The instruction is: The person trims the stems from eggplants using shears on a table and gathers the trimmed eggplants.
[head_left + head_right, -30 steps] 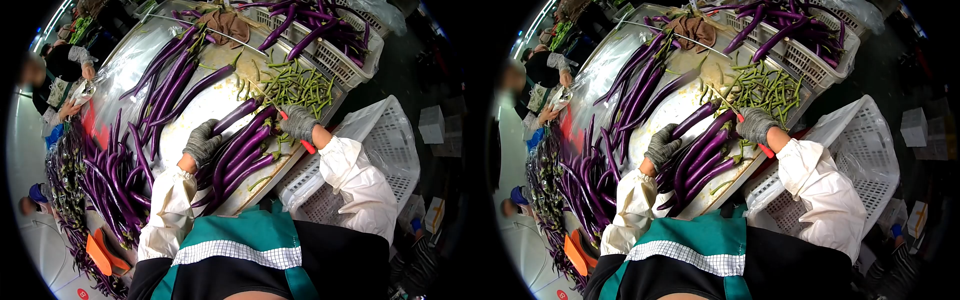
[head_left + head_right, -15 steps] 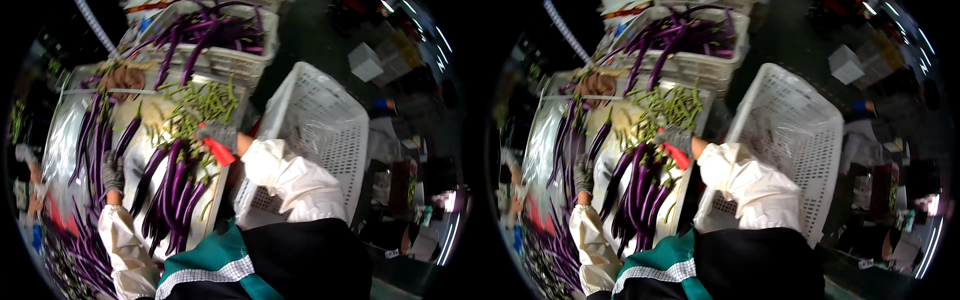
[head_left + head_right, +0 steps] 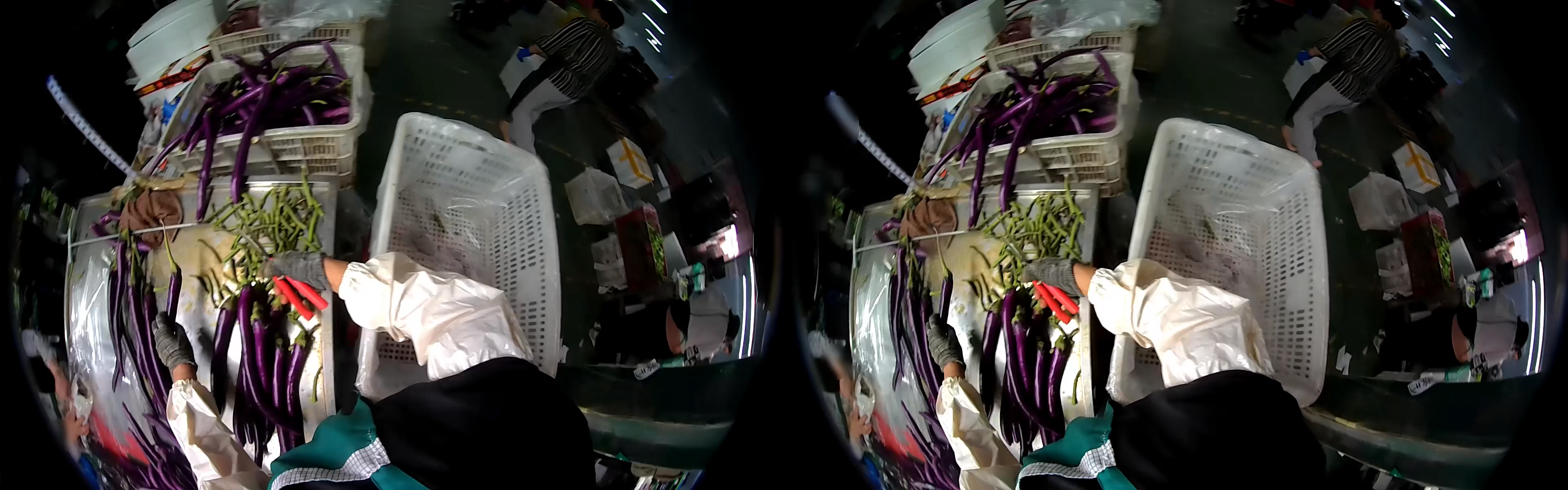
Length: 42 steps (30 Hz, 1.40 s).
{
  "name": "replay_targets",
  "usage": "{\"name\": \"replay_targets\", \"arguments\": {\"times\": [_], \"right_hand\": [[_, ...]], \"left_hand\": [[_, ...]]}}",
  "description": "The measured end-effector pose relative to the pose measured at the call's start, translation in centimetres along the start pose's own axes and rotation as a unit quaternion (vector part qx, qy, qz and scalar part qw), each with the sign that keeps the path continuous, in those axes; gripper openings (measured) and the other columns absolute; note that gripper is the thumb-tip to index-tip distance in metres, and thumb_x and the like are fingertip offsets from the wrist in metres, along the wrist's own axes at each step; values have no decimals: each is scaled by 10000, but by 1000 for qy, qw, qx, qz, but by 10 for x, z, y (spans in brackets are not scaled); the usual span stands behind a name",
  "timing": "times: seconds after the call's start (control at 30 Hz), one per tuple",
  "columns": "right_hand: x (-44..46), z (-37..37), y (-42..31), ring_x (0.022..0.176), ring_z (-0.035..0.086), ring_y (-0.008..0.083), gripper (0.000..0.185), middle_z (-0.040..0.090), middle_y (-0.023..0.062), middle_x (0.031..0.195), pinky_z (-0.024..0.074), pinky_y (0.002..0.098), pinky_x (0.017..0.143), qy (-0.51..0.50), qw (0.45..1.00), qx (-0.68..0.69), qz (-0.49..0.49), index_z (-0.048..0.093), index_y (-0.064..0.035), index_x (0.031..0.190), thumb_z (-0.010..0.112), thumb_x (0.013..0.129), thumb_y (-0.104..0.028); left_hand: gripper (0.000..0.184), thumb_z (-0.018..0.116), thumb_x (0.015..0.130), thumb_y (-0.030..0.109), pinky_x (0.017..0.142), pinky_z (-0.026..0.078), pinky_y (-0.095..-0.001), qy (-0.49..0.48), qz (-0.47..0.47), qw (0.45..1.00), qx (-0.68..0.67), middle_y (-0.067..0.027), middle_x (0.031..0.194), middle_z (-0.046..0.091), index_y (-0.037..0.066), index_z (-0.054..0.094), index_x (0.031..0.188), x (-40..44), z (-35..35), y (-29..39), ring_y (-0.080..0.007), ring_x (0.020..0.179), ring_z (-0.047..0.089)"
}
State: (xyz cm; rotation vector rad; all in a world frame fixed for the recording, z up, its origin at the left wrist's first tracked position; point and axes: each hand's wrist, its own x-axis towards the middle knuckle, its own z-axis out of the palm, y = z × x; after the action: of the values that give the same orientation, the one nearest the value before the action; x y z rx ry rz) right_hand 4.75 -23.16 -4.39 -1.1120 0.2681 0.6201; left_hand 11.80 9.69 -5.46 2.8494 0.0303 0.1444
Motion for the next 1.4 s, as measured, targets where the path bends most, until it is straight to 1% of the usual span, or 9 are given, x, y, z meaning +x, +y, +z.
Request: {"name": "replay_targets", "arguments": {"times": [0.1, 0.2, 0.23, 0.3, 0.37, 0.5, 0.63, 0.9, 1.4], "right_hand": [[-34, 21, -25, 461, 529, 154, 326, 551, 87, 617, 449, 289, 416, 27, 996, -76, 31, 519, -43, 793, 588, 753, -359], [-51, 37, -28, 491, 480, 96, 413, 528, 34, 727, 405, 233, 429, -26, 980, -197, -33, 510, -71, 1118, 554, 787, -315], [-55, 41, -32, 729, 548, 183, 459, 578, 102, 868, 460, 326, 646, -32, 963, -268, -25, 518, -41, 1076, 553, 765, -377], [-55, 45, -35, 815, 559, 276, 508, 572, 178, 942, 445, 356, 736, -14, 875, -482, -50, 479, -42, 1139, 566, 752, -360], [-44, 27, -14, 881, 543, 321, 537, 547, 212, 997, 422, 364, 785, 11, 832, -546, -96, 449, -54, 1174, 585, 740, -341], [-54, 39, -35, 890, 553, 310, 524, 564, 197, 985, 425, 356, 790, -21, 866, -498, -26, 461, -53, 1159, 596, 742, -340], [-46, 42, -31, 879, 555, 323, 512, 572, 197, 970, 433, 362, 790, 16, 789, -600, -129, 479, -48, 1136, 587, 743, -357], [-32, 62, -43, 890, 557, 308, 532, 567, 198, 991, 427, 345, 794, -19, 797, -602, -50, 477, -55, 1155, 578, 733, -363], [-15, 61, -25, 840, 550, 350, 357, 572, 215, 883, 438, 378, 759, -9, 766, -639, -70, 548, -4, 947, 542, 689, -252]], "left_hand": [[340, 479, 764, 64, 875, 387, -371, 165, 120, 978, -36, -196, 1076, 525, 38, 511, 1102, -16, -1, -28, -348, 1003, 490], [317, 474, 744, 52, 793, 418, -398, 170, 175, 970, 3, -171, 958, 557, 50, 529, 1057, -38, -45, 5, -336, 901, 521], [281, 486, 728, 60, 705, 433, -413, 185, 183, 966, 6, -159, 891, 555, 69, 544, 1003, -44, -56, 17, -336, 825, 529], [245, 524, 691, 78, 562, 420, -419, 197, 166, 963, 73, -125, 785, 523, 113, 546, 933, -50, -67, 27, -317, 684, 524], [259, 554, 705, 85, 581, 432, -402, 167, 142, 973, 64, -123, 819, 543, 129, 568, 960, -56, -75, 33, -322, 701, 536], [267, 558, 689, 86, 571, 424, -402, 166, 197, 966, 32, -108, 790, 527, 125, 569, 953, -63, -80, 32, -306, 695, 529], [281, 551, 677, 86, 583, 420, -397, 115, 236, 964, 32, -91, 765, 513, 129, 571, 954, -67, -81, 31, -289, 694, 524], [273, 556, 674, 83, 585, 418, -398, 75, 285, 955, 5, -100, 765, 520, 110, 571, 946, -76, -86, 41, -298, 701, 522], [231, 558, 669, 71, 557, 420, -397, 65, 267, 961, 19, -101, 738, 534, 105, 590, 896, -76, -83, 38, -295, 660, 527]]}}
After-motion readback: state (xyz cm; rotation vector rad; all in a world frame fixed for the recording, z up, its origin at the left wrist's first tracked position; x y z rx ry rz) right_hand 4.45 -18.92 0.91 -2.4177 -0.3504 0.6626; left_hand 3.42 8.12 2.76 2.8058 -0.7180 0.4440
